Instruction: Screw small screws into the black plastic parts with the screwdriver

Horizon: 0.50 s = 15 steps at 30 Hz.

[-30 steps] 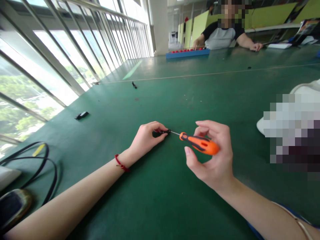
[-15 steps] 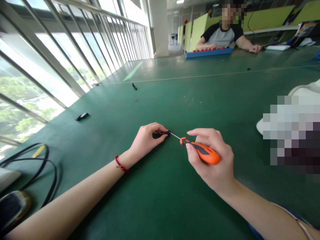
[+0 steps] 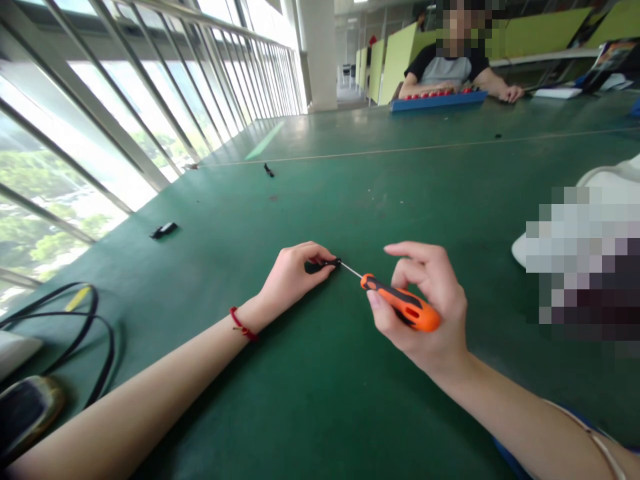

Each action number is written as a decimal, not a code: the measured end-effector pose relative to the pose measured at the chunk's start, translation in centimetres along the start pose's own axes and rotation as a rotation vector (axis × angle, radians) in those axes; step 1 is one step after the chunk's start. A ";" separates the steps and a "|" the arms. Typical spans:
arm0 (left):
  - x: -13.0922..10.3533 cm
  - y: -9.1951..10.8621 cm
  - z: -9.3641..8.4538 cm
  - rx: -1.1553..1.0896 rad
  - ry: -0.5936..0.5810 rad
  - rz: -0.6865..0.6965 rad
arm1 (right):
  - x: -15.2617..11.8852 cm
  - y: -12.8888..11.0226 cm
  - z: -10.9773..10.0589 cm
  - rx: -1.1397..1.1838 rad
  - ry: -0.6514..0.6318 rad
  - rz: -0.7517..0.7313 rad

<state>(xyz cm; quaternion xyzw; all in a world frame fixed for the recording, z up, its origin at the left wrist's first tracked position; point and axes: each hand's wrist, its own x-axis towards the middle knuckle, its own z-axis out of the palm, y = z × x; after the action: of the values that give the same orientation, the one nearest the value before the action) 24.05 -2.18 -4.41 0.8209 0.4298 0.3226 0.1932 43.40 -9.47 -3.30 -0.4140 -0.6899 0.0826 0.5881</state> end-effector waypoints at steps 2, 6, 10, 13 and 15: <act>0.0 0.0 0.0 -0.001 0.000 -0.002 | 0.0 0.0 0.0 -0.093 -0.007 0.000; 0.0 0.0 -0.1 -0.002 -0.003 0.001 | 0.0 0.2 0.1 0.056 0.108 -0.023; 0.0 -0.1 0.0 0.003 0.004 0.004 | 0.0 0.1 0.0 -0.030 -0.018 0.034; 0.1 -0.1 0.0 0.004 0.003 0.003 | -0.1 0.0 0.0 -0.040 0.044 -0.033; 0.0 -0.1 0.0 0.005 0.002 -0.001 | 0.0 0.1 0.1 0.036 0.070 -0.046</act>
<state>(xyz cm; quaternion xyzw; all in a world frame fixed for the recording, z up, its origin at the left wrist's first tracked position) 24.02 -2.10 -4.46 0.8209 0.4311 0.3221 0.1910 43.35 -9.34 -3.37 -0.3900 -0.6765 0.0670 0.6211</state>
